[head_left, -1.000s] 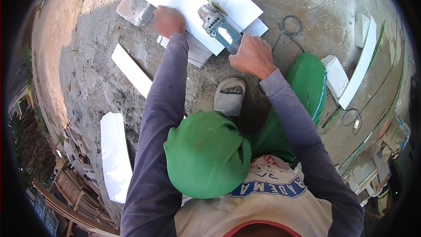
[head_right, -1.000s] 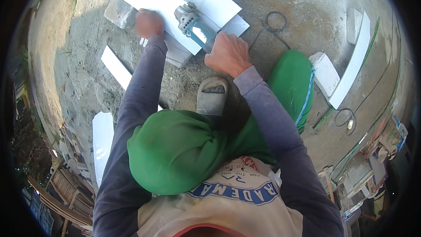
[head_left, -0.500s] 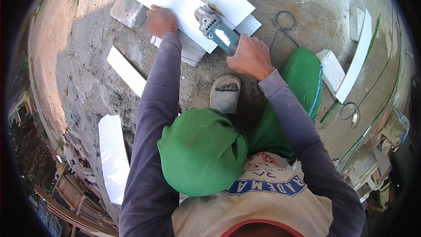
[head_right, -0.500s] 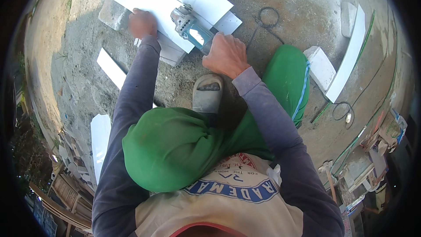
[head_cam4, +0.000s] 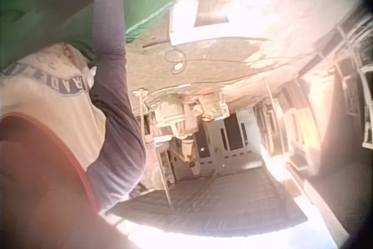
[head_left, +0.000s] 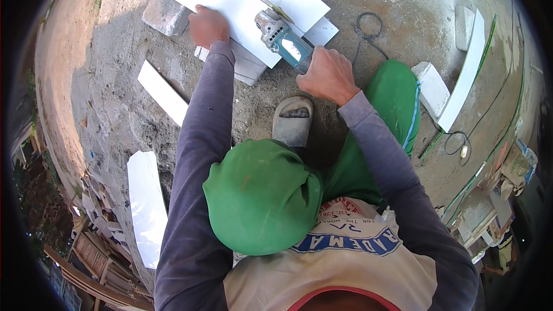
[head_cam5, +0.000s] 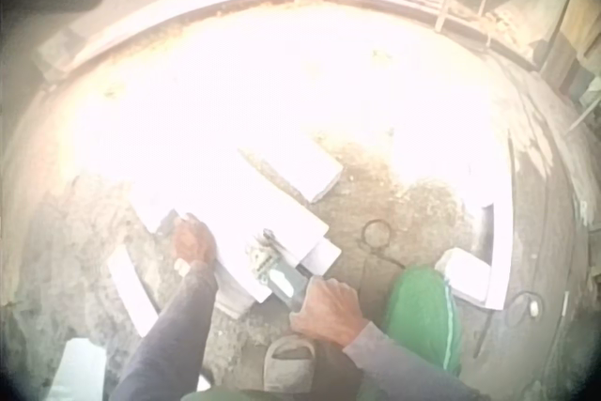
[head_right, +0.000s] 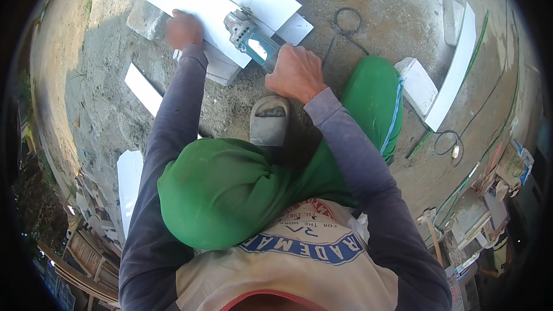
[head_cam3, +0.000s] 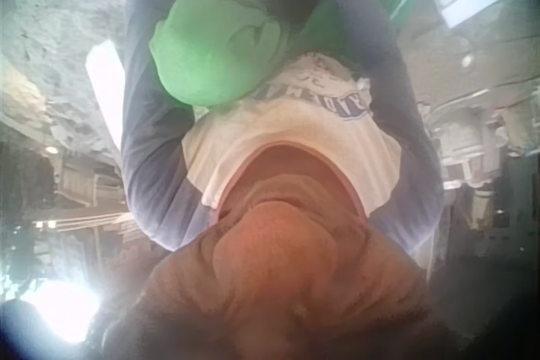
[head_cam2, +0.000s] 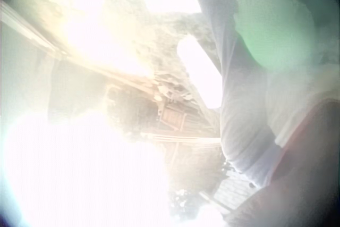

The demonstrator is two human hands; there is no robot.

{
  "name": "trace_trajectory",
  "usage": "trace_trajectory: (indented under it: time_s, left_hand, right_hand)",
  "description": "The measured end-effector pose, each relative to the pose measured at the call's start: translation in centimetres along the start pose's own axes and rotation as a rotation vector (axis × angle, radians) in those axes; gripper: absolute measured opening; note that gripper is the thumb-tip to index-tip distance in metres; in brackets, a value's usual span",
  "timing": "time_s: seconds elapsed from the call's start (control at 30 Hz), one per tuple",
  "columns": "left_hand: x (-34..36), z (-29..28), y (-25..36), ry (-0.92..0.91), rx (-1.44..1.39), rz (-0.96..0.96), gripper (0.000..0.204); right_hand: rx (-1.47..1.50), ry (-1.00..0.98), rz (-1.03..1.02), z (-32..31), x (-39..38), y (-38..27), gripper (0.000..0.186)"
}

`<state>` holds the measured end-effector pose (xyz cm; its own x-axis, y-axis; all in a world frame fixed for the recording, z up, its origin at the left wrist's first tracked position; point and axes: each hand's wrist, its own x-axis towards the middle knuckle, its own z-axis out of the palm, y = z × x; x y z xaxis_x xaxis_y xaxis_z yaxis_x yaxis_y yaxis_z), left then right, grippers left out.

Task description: The person uses an angle grinder to cut and shape white tile pieces, occasionally measuring the tiles with a tape measure and using bricks as support.

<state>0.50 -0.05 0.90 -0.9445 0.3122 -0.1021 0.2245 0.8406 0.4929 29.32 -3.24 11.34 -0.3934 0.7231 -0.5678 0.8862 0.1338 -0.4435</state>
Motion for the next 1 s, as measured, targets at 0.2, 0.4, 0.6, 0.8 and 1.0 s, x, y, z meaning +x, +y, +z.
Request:
trace_trajectory:
  time_s: [0.2, 0.4, 0.6, 0.8, 1.0]
  left_hand:
    - [-0.3, -0.4, 0.3, -0.022, -0.006, -0.027, 0.059]
    - [0.1, 0.3, -0.2, 0.015, 0.037, 0.037, 0.054]
    - [0.1, 0.1, -0.2, -0.007, 0.025, 0.034, 0.056]
    - [-0.2, 0.0, 0.0, 0.016, -0.016, 0.012, 0.06]
    - [0.2, -0.2, -0.3, -0.019, -0.045, -0.004, 0.062]
  right_hand:
    - [-0.034, 0.077, 0.005, 0.3, -1.0, 0.4, 0.036]
    - [-0.004, 0.014, -0.01, 0.1, -0.8, 0.8, 0.047]
    - [-0.009, 0.015, 0.002, 0.2, -1.3, 1.1, 0.047]
    - [-0.002, 0.01, 0.003, 0.3, -1.2, 1.3, 0.047]
    - [0.046, -0.026, 0.03, 0.3, -1.7, 1.7, 0.048]
